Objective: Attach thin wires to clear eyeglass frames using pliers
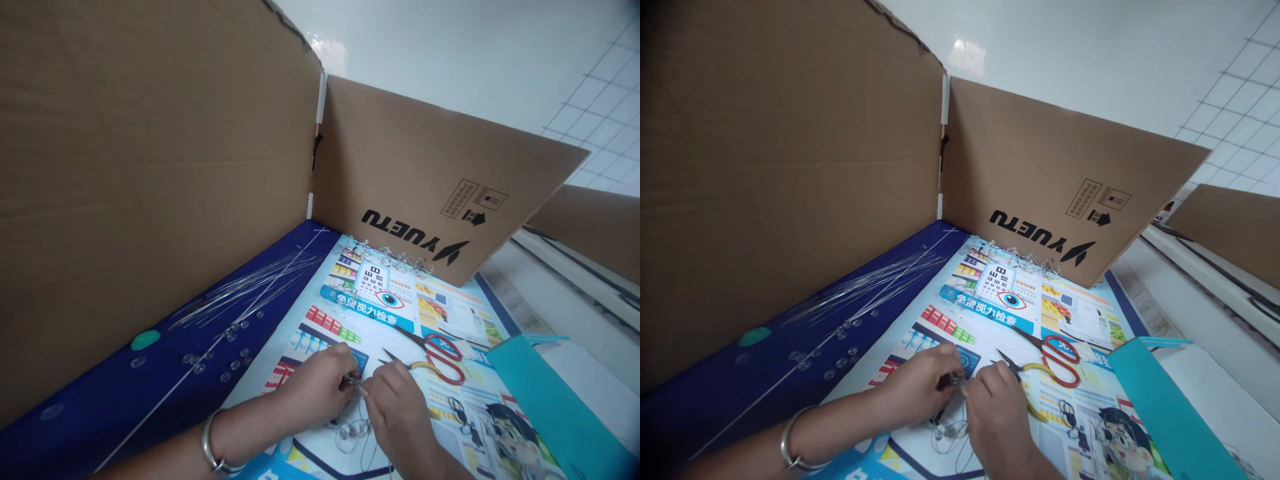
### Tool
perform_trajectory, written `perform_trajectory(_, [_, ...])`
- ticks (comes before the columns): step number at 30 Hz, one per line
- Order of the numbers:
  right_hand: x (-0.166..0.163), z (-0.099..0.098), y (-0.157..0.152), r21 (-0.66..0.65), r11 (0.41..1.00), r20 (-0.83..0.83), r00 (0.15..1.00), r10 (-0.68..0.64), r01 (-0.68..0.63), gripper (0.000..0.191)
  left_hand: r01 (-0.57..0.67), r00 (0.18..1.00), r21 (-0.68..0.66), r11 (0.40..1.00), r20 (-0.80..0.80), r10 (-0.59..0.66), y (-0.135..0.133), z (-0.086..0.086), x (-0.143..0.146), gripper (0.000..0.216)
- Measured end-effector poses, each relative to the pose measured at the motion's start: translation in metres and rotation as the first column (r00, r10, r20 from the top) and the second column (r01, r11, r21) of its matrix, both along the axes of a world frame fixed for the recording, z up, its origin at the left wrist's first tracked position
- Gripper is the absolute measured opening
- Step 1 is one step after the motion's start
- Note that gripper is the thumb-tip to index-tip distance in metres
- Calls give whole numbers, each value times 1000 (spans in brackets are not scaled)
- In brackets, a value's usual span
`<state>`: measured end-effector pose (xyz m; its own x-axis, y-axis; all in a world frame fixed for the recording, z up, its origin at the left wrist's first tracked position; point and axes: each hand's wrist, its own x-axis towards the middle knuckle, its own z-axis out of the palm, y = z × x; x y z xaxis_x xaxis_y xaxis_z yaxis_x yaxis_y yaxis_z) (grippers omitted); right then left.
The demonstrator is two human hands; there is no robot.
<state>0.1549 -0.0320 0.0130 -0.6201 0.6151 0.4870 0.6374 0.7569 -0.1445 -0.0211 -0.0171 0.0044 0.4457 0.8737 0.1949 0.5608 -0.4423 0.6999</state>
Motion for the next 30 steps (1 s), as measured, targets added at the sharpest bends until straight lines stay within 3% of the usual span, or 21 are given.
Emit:
perform_trajectory(5, [1,-1,2,-256,965,-172,981,-95,49,16,25,999,7,1000,28,-25,1,-3,0,16])
perform_trajectory(7, [0,-1,3,-462,883,-254,943,-216,78,19,22,1000,9,1000,22,-22,0,-4,0,15])
perform_trajectory(9, [-1,-1,5,-639,764,-286,893,-346,92,23,17,1000,14,1000,12,-17,0,-6,1,16])
perform_trajectory(12, [-2,-1,7,-741,665,-278,862,-425,89,25,19,1000,16,1000,6,-19,0,-7,1,18])
perform_trajectory(18, [-3,-1,9,-775,626,-266,851,-452,90,26,16,1000,5,1000,14,-16,0,-8,2,18])
perform_trajectory(30, [-5,-3,6,-698,694,-263,840,-474,173,24,16,1000,-8,1000,23,-16,-1,-9,2,21])
